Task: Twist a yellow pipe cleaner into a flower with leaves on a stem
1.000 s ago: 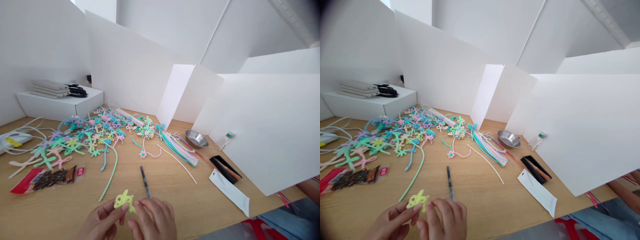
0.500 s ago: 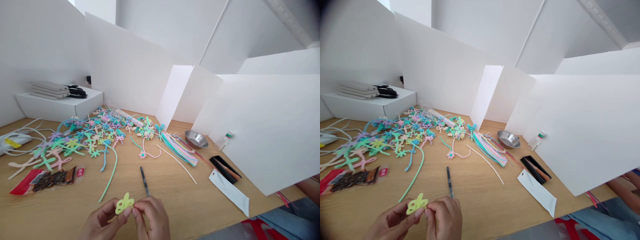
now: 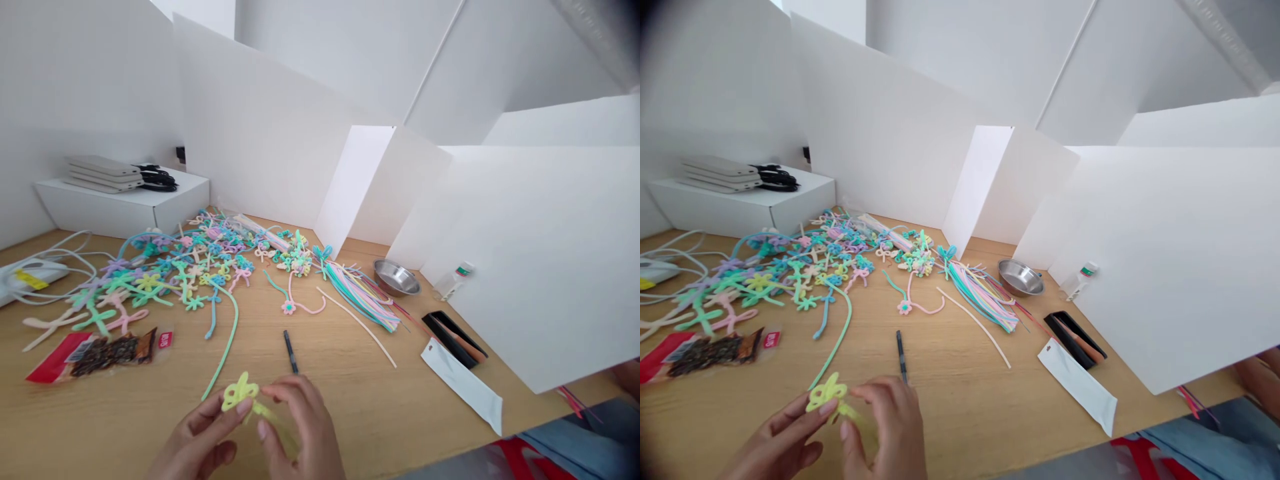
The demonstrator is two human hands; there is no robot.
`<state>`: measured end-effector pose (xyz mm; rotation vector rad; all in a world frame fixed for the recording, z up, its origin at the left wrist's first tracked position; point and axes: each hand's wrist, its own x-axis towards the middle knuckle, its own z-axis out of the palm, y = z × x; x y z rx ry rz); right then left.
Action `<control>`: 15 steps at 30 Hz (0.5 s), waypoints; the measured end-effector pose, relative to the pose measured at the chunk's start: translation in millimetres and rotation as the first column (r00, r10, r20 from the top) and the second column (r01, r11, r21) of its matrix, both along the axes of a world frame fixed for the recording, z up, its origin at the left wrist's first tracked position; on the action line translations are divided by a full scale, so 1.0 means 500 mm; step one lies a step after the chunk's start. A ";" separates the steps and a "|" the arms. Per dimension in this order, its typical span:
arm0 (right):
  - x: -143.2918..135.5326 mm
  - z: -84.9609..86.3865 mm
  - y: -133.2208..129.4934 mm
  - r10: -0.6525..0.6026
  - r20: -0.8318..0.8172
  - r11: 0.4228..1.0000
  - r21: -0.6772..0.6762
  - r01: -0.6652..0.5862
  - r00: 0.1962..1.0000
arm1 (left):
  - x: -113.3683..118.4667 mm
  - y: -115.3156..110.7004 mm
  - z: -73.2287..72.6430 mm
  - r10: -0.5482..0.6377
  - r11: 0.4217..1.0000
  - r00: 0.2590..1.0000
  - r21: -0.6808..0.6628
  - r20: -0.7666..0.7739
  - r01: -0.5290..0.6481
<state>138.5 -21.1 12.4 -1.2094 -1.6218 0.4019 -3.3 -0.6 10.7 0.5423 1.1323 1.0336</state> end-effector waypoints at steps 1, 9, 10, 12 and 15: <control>-0.005 -0.001 0.001 -0.068 0.099 0.990 0.129 0.055 0.993 | 0.000 0.002 -0.008 0.015 0.999 0.998 -0.045 0.057 -0.012; -0.010 0.002 0.009 -0.372 0.324 0.817 0.559 0.142 0.870 | 0.014 0.006 -0.058 -0.006 0.968 0.912 -0.227 0.410 0.108; -0.007 0.005 0.009 -0.362 0.344 0.820 0.560 0.119 0.866 | 0.015 0.007 -0.061 -0.001 0.963 0.912 -0.244 0.411 0.111; -0.001 0.013 0.012 -0.332 0.406 0.829 0.557 0.058 0.852 | 0.016 0.010 -0.068 0.012 0.955 0.911 -0.275 0.413 0.112; 0.004 0.027 0.018 -0.320 0.442 0.820 0.572 0.011 0.838 | 0.014 0.011 -0.074 0.022 0.954 0.905 -0.279 0.425 0.107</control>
